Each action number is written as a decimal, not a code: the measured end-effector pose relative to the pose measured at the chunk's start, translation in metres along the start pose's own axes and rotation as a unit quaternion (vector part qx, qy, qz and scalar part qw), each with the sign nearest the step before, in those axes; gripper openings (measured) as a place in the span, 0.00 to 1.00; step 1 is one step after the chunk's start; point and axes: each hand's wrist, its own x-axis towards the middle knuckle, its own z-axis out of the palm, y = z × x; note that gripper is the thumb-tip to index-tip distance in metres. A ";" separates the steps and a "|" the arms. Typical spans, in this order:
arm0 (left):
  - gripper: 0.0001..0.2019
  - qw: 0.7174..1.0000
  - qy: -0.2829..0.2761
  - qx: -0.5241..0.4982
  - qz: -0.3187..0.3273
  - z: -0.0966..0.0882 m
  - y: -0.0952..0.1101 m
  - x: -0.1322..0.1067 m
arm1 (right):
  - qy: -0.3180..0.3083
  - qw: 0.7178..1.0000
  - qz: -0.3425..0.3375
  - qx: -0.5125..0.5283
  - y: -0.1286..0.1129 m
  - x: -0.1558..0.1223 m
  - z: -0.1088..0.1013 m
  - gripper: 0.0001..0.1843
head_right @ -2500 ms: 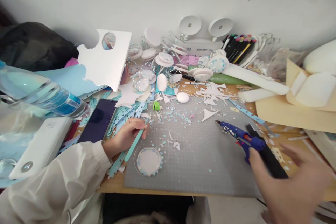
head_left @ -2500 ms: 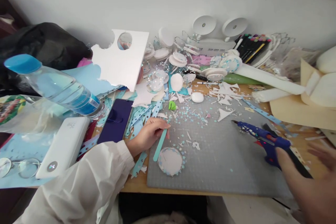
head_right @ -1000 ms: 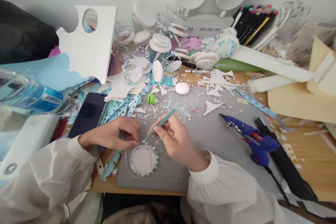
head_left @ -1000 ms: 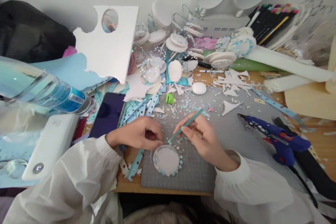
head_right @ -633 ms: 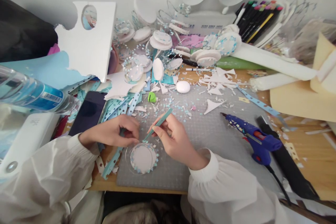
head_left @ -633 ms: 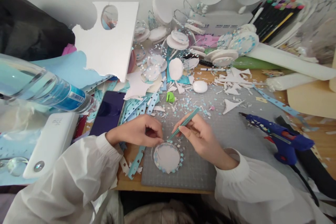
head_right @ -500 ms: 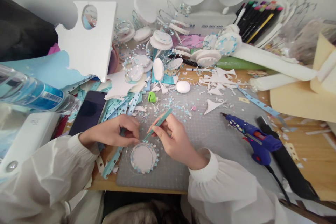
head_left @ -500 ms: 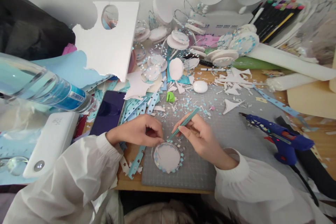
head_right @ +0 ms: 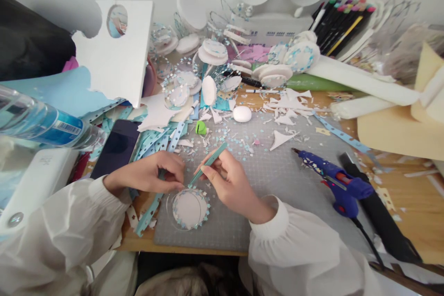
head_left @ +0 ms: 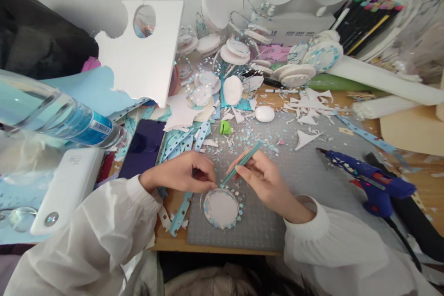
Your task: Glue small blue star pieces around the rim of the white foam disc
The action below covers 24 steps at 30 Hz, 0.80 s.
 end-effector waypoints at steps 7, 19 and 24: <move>0.07 1.000 0.002 -0.002 0.001 0.000 0.000 0.001 | -0.005 1.000 0.009 -0.008 0.000 0.001 0.000 0.07; 0.07 1.000 0.000 -0.008 0.008 -0.001 -0.001 0.001 | -0.008 1.000 0.008 0.018 -0.003 0.003 -0.006 0.09; 0.07 1.000 -0.007 -0.009 0.014 -0.001 -0.001 0.001 | -0.021 0.999 0.021 0.012 -0.002 0.002 -0.006 0.09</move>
